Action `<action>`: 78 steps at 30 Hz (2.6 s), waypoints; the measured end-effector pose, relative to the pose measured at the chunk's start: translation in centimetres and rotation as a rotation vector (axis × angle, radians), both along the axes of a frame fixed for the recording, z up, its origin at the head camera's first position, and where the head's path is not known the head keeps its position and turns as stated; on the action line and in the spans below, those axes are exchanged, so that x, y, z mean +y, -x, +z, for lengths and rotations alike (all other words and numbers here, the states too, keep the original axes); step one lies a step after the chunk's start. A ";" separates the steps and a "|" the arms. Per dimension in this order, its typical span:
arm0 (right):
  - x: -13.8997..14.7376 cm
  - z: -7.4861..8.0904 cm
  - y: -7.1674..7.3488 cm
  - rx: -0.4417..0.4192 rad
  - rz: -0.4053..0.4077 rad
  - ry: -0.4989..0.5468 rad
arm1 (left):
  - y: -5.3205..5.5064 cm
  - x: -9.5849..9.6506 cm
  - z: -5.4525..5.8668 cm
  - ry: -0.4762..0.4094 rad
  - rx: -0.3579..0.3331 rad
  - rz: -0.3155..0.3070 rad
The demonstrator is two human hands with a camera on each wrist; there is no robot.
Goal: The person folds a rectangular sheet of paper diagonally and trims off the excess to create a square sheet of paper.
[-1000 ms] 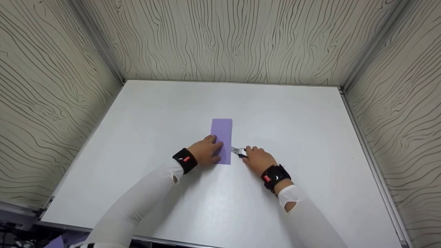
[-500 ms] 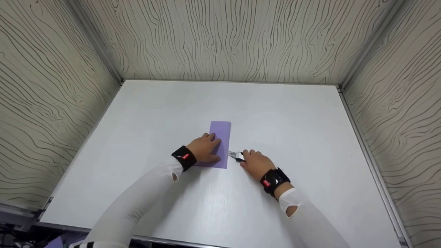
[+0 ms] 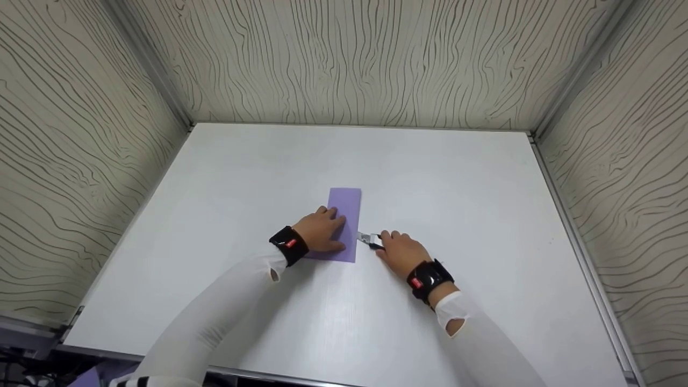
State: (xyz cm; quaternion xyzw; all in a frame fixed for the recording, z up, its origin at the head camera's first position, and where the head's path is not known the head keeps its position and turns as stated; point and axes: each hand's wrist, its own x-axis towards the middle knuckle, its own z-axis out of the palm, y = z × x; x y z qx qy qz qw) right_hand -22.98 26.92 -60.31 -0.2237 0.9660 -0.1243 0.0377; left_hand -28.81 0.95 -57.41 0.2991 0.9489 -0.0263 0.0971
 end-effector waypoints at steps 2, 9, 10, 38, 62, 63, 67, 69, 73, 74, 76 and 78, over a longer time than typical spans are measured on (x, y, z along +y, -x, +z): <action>0.1 -0.1 0.1 -0.008 -0.005 0.000 | 0.0 0.0 0.1 0.004 -0.005 -0.002; -0.2 0.3 0.3 -0.024 -0.013 0.005 | -0.1 0.1 0.2 -0.001 0.008 0.002; -0.3 0.4 0.3 -0.025 -0.013 0.004 | -0.1 0.1 0.2 0.001 0.008 0.003; -0.7 0.7 0.6 -0.030 -0.038 0.008 | 0.5 0.3 -0.7 0.015 -0.006 -0.004; -0.4 0.0 0.8 -0.011 -0.036 0.007 | -0.3 0.3 -0.5 0.003 0.008 -0.030; -0.4 0.0 0.8 -0.015 -0.041 0.000 | -0.3 0.3 -0.5 0.001 0.004 -0.029; -0.6 0.5 0.7 -0.033 -0.052 0.004 | -0.4 0.3 -0.5 -0.002 0.010 -0.026; -0.8 0.9 0.7 -0.037 -0.050 0.010 | -0.4 0.4 -0.4 -0.004 0.008 -0.023; -1.1 1.4 0.6 -0.048 -0.050 0.013 | -0.4 0.4 -0.3 -0.007 0.008 -0.018; -1.0 1.3 0.6 -0.051 -0.053 0.008 | -0.5 0.4 -0.3 -0.008 0.009 -0.017; -0.9 1.2 0.7 -0.057 -0.062 -0.002 | -0.4 0.4 -0.3 -0.005 0.010 -0.015; -0.8 1.1 0.7 -0.060 -0.063 -0.003 | -0.4 0.5 -0.3 0.002 0.007 -0.014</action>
